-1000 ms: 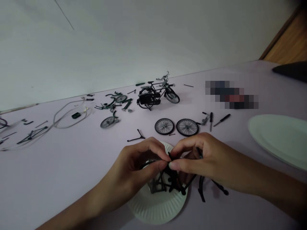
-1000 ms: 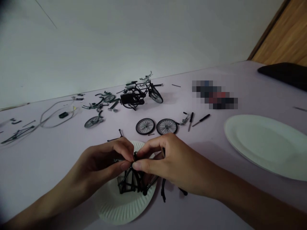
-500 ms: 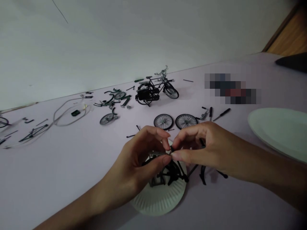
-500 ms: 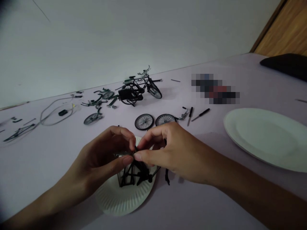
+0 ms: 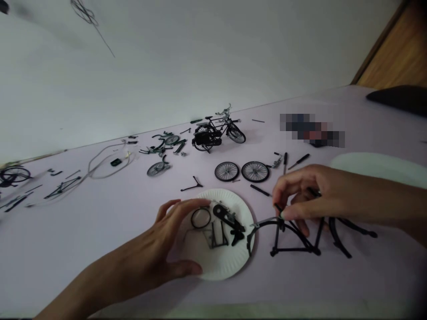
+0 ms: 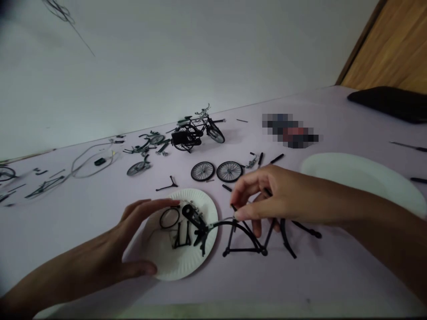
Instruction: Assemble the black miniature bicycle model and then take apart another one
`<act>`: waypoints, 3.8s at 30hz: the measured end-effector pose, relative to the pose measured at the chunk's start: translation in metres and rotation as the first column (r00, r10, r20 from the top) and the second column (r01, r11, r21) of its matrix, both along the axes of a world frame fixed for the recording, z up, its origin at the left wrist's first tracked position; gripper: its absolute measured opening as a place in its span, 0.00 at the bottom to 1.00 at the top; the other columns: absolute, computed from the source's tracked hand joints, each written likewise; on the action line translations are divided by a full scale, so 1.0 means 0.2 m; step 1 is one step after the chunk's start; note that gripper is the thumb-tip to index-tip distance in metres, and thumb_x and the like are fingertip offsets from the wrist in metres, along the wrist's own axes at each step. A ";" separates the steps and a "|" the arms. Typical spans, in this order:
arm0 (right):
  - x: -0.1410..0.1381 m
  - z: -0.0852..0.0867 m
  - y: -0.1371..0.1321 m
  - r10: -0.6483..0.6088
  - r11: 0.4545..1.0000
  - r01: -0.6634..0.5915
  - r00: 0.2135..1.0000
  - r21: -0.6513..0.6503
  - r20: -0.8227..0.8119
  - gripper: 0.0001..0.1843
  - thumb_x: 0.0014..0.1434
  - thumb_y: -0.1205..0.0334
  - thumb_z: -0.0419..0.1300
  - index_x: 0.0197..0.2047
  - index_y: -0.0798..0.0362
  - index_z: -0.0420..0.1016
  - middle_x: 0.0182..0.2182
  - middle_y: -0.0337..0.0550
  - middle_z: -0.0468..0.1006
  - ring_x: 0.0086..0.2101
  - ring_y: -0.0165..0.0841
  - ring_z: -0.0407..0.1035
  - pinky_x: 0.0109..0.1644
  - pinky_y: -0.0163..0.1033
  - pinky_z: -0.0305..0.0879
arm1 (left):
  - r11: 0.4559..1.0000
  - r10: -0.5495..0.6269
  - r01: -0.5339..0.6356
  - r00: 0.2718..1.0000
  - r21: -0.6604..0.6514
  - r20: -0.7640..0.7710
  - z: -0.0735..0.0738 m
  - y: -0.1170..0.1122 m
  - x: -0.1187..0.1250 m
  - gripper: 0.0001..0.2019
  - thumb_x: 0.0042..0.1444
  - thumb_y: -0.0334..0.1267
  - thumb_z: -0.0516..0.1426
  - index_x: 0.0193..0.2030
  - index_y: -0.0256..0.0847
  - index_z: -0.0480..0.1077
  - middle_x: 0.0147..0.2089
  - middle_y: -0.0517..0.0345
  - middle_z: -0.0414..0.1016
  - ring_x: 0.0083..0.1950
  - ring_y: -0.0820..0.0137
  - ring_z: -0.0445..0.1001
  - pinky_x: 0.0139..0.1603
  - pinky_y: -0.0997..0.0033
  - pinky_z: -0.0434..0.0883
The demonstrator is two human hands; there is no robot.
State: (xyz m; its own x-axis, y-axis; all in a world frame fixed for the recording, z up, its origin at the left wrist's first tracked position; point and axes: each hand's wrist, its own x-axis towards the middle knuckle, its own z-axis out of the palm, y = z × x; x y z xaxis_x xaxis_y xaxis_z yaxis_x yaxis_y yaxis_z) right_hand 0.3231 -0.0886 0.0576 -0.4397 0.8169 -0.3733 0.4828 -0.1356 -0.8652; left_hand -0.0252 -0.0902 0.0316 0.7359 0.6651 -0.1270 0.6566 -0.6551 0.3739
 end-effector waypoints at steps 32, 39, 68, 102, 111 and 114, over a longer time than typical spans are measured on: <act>-0.27 -0.16 0.24 -0.119 0.618 -0.031 0.984 0.785 0.132 0.08 0.60 0.54 0.63 0.37 0.48 0.81 0.34 0.38 0.81 0.33 0.32 0.74 0.36 0.37 0.67 | 0.935 -0.104 0.157 0.979 0.319 -0.177 0.14 0.51 0.18 0.05 0.61 0.35 0.61 0.43 0.42 0.75 0.46 0.56 0.78 0.36 0.70 0.77 0.35 0.71 0.71; -0.09 -0.17 0.34 -0.319 0.226 0.090 0.948 0.970 -0.013 0.03 0.61 0.64 0.62 0.34 0.50 0.77 0.32 0.39 0.81 0.33 0.34 0.74 0.41 0.41 0.69 | 0.926 -0.159 0.189 0.980 0.326 -0.117 0.03 0.60 0.15 0.08 0.64 0.29 0.54 0.44 0.40 0.74 0.42 0.54 0.78 0.37 0.70 0.77 0.36 0.73 0.70; -0.75 -0.21 0.25 0.114 0.601 -0.310 0.946 0.736 0.304 0.14 0.55 0.66 0.68 0.45 0.50 0.74 0.38 0.38 0.80 0.39 0.36 0.71 0.47 0.44 0.66 | 0.765 -0.047 -0.199 0.931 0.612 0.362 0.02 0.50 -0.12 0.02 0.63 0.34 0.60 0.40 0.38 0.72 0.35 0.59 0.77 0.35 0.74 0.73 0.39 0.73 0.71; -0.88 -0.26 0.26 0.128 0.251 -0.455 0.891 0.855 0.436 0.10 0.62 0.77 0.58 0.34 0.55 0.76 0.29 0.41 0.78 0.38 0.38 0.68 0.45 0.44 0.60 | 0.713 0.158 -0.413 0.882 0.567 0.444 0.05 0.49 -0.15 0.03 0.61 0.30 0.58 0.41 0.39 0.71 0.35 0.59 0.77 0.33 0.73 0.74 0.35 0.71 0.70; -0.85 -0.26 0.28 0.120 0.249 -0.465 0.885 0.849 0.450 0.09 0.63 0.75 0.57 0.35 0.56 0.75 0.30 0.44 0.78 0.38 0.39 0.69 0.45 0.44 0.61 | 0.730 0.163 -0.434 0.861 0.527 0.483 0.07 0.48 -0.13 0.04 0.59 0.27 0.59 0.39 0.39 0.72 0.34 0.61 0.77 0.34 0.73 0.74 0.37 0.70 0.72; -0.84 -0.25 0.29 0.178 0.280 -0.481 0.877 0.831 0.447 0.08 0.63 0.75 0.58 0.35 0.55 0.75 0.30 0.42 0.78 0.37 0.36 0.69 0.44 0.42 0.61 | 0.817 0.187 -0.470 0.765 0.335 0.617 0.06 0.48 -0.11 0.09 0.58 0.26 0.60 0.44 0.39 0.72 0.36 0.59 0.78 0.36 0.72 0.77 0.39 0.71 0.75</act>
